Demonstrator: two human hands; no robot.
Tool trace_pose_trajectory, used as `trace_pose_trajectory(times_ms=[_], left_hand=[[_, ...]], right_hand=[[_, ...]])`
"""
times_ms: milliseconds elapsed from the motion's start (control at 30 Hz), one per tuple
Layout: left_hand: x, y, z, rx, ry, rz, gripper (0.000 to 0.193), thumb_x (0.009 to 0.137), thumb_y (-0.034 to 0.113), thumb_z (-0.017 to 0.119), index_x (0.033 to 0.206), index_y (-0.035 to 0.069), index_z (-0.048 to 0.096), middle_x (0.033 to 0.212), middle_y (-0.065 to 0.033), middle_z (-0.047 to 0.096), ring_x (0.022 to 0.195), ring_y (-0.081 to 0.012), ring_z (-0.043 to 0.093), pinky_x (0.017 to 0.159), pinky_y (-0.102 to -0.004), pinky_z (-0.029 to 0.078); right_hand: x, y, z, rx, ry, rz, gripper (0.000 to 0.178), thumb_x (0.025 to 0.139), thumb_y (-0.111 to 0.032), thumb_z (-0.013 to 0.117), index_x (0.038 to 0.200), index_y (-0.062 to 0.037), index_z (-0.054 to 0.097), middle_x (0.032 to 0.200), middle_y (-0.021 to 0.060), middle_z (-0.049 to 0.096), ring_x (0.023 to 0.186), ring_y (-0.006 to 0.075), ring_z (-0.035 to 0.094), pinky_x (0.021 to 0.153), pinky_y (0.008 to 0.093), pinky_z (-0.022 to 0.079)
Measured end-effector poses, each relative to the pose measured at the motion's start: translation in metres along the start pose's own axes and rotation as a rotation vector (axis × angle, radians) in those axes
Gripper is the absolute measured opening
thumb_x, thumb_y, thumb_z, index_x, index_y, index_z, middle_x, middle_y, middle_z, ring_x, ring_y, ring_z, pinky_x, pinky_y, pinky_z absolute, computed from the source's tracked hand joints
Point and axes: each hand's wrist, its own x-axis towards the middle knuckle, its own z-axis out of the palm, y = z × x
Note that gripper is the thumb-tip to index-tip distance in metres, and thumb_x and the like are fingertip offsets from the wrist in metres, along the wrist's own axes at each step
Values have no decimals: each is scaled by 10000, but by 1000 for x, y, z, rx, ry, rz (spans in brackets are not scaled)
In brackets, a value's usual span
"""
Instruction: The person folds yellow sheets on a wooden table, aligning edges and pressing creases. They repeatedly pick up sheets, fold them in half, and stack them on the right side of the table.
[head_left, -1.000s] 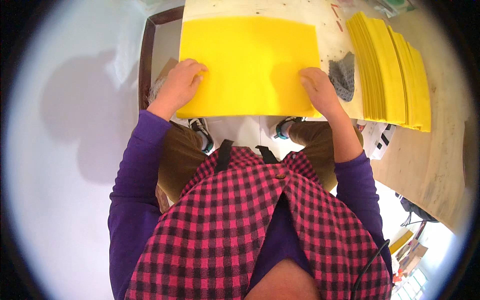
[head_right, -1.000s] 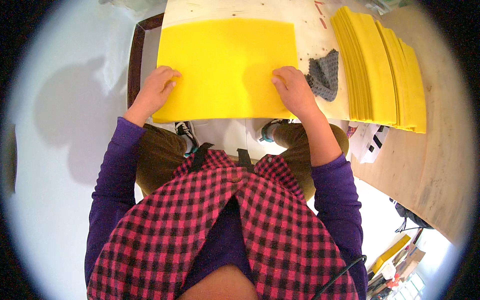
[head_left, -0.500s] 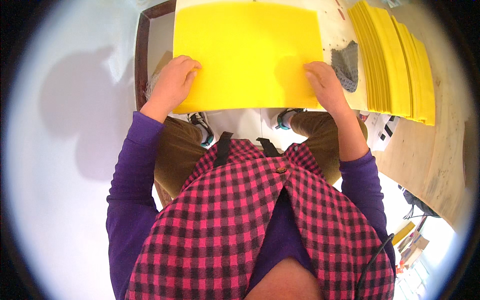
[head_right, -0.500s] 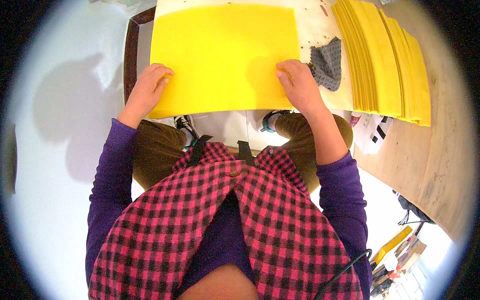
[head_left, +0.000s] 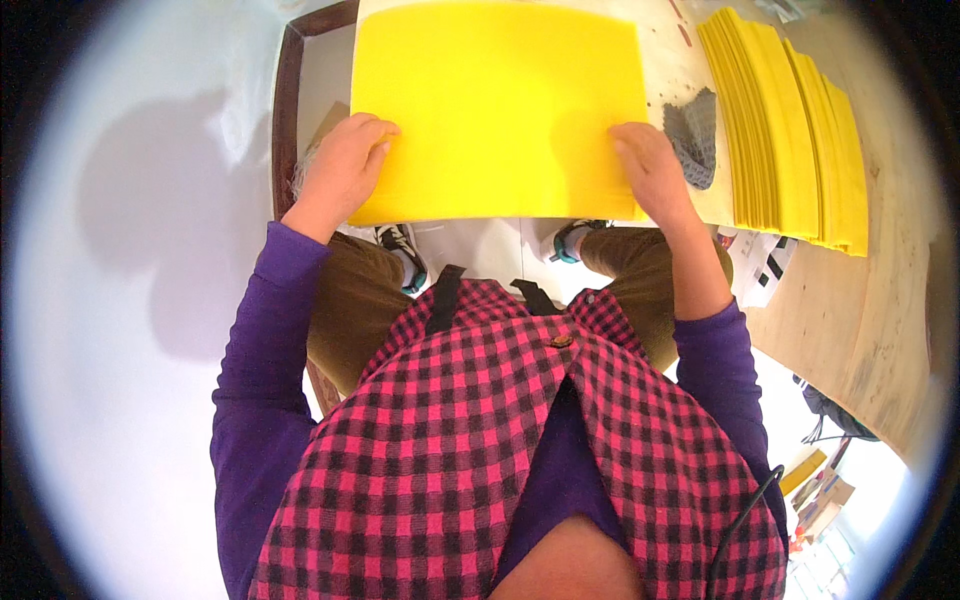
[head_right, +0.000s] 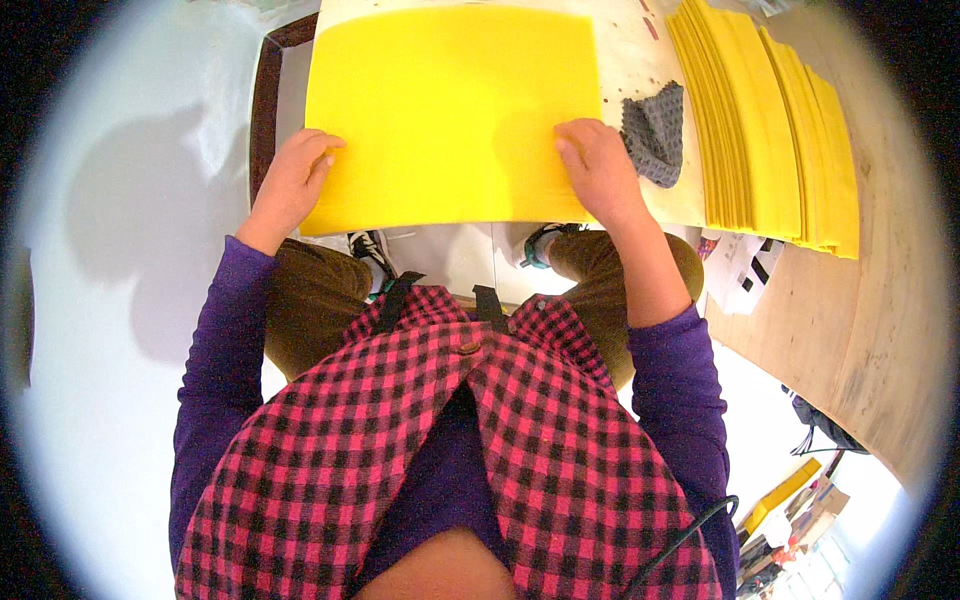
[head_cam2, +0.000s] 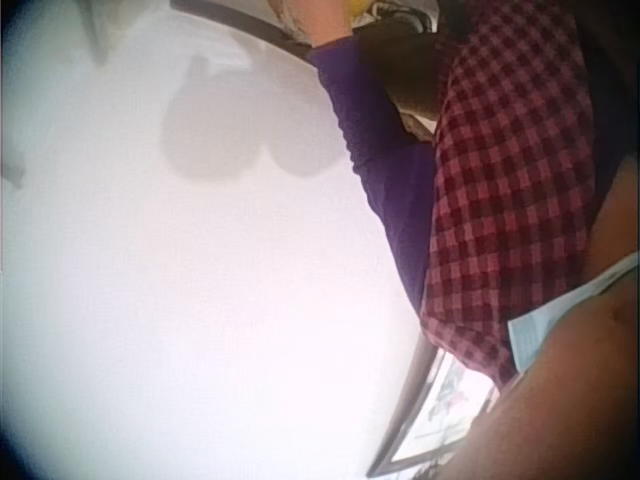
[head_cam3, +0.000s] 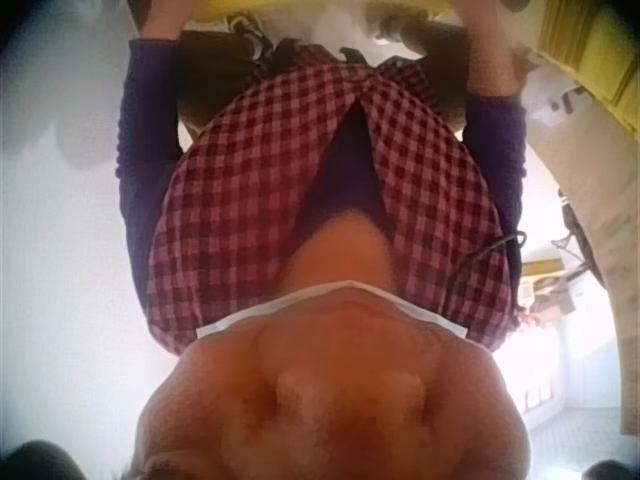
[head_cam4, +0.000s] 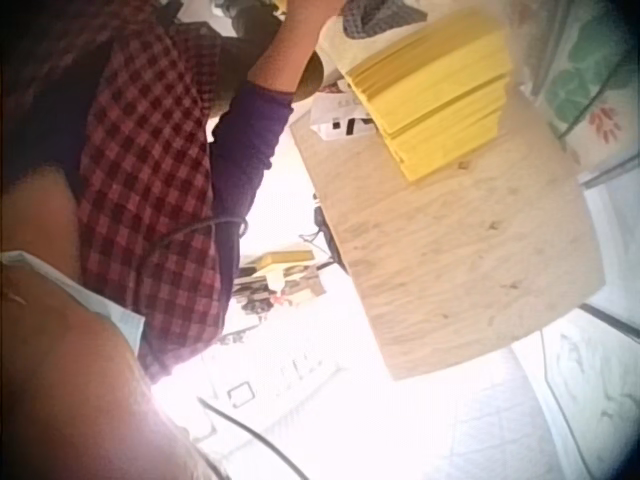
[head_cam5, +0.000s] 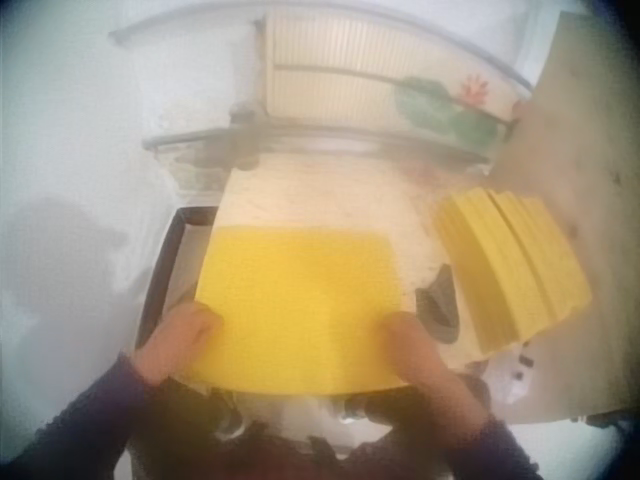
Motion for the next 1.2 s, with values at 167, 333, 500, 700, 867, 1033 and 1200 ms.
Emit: trace_pose_trajectory(times_ms=[167,333,500,700,867,1033,1200], left_hand=[[28,-8,4,74,36,-19,203,864,54,543,1046,16,623,1080,-169,602,1032,-354,560,914,-416,448],[35,-6,-2,46,-4,-54,197,878,24,529,1065,-7,584,1086,-184,566,1055,-356,544,954,-384,425],[-22,13,-5,3,-2,-35,174,878,30,529,1039,-11,579,1039,-181,583,1036,-353,555,920,-384,435],[2,3,2,53,92,-79,188,850,58,568,1021,1,620,1017,-176,612,988,-365,568,900,-425,444],[11,-3,-5,40,73,-74,200,857,52,558,1038,-3,623,1044,-177,611,1001,-360,571,899,-421,449],[-18,1,-2,81,118,-27,191,866,50,547,1028,-9,628,1051,-176,610,1008,-363,567,908,-419,445],[12,-5,0,66,125,-103,188,866,48,545,1023,-4,634,1047,-178,611,1006,-367,567,906,-426,445]], right_hand=[[32,14,11,-65,24,5,253,900,-165,558,1070,8,631,1118,195,608,1094,373,529,964,428,414],[45,22,6,-67,44,74,269,909,-182,548,1083,7,625,1133,195,604,1108,370,522,974,426,409],[-13,5,0,-32,12,-27,269,904,-174,557,1103,-4,619,1148,197,596,1109,374,520,979,431,406],[29,19,7,-101,50,-30,266,889,-165,558,1094,-6,618,1147,201,592,1100,386,518,974,439,404],[41,20,1,-112,40,1,274,893,-173,557,1098,-1,617,1143,200,596,1098,380,521,976,439,405],[-4,8,3,-61,16,-28,278,893,-169,558,1104,2,616,1145,202,598,1101,382,523,974,440,408],[35,17,9,-129,90,-26,270,895,-162,552,1098,3,619,1143,203,598,1100,382,523,970,441,408]])
